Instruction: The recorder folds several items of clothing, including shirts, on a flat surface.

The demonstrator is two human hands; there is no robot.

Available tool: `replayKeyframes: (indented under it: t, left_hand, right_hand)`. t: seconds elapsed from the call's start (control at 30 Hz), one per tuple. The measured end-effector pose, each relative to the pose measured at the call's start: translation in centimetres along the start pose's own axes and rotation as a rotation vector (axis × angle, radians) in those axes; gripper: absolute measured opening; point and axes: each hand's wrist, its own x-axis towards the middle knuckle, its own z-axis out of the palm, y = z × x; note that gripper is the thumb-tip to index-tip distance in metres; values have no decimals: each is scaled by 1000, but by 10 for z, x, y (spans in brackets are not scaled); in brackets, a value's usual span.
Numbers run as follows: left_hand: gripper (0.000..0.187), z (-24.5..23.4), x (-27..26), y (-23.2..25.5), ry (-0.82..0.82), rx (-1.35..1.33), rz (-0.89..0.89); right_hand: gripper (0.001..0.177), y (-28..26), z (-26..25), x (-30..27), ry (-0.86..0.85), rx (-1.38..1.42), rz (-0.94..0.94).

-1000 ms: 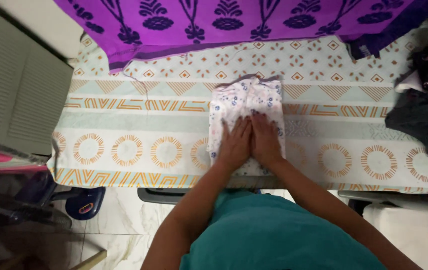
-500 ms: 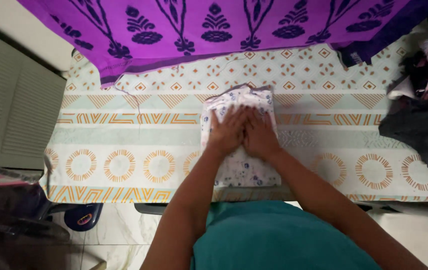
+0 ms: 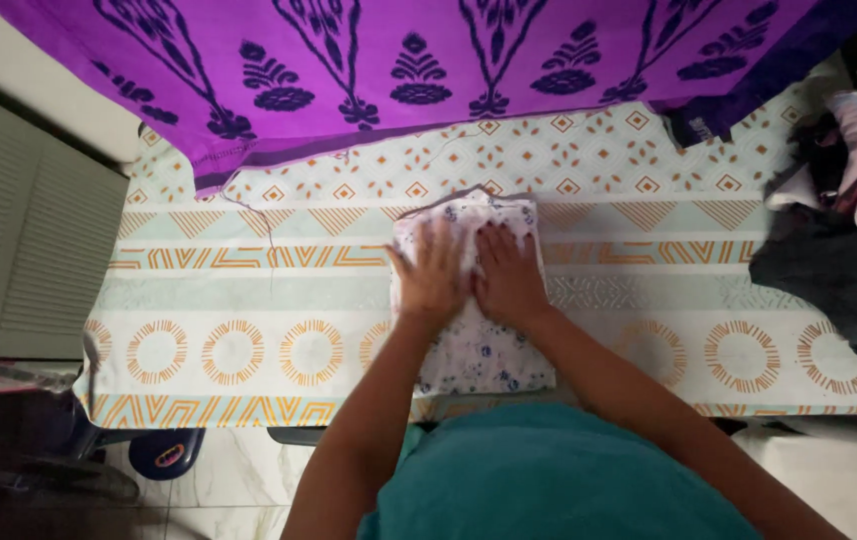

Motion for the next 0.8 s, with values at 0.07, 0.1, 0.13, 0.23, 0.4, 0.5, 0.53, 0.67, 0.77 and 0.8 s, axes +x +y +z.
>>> replayKeyframes:
  t: [0.07, 0.1, 0.13, 0.23, 0.4, 0.5, 0.53, 0.67, 0.77, 0.8]
  left_hand:
    - [72, -14, -17, 5, -21, 67, 180]
    - [70, -25, -27, 8, -136, -62, 183]
    - [68, -36, -38, 10, -253, -189, 185]
    - [75, -47, -59, -3, -247, -205, 129]
    - [81, -35, -90, -10, -100, -310, 10]
    - [87, -29, -95, -9, -42, -355, -92]
    - [92, -26, -96, -8, -42, -374, -175]
    - [108, 3, -85, -17, 18, -635, -313]
    - [121, 22, -74, -31, 81, -866, -486]
    - [107, 20, -70, -35, -7, -991, -568]
  right_hand:
    - [77, 1, 3, -8, 31, 4, -100]
    - [74, 3, 5, -11, 71, -41, -64]
    - [70, 6, 7, -15, 110, -86, -28]
    - [76, -7, 32, -41, 150, 33, 51]
    - [79, -45, -20, -93, 17, 136, -149]
    - [83, -32, -25, -95, 0, 99, -42]
    - [86, -28, -24, -96, -6, 7, 71]
    - [78, 4, 12, -106, 345, 146, 70]
    - [81, 16, 23, -100, 362, 372, 261]
    - [86, 12, 8, -95, 323, 711, 413]
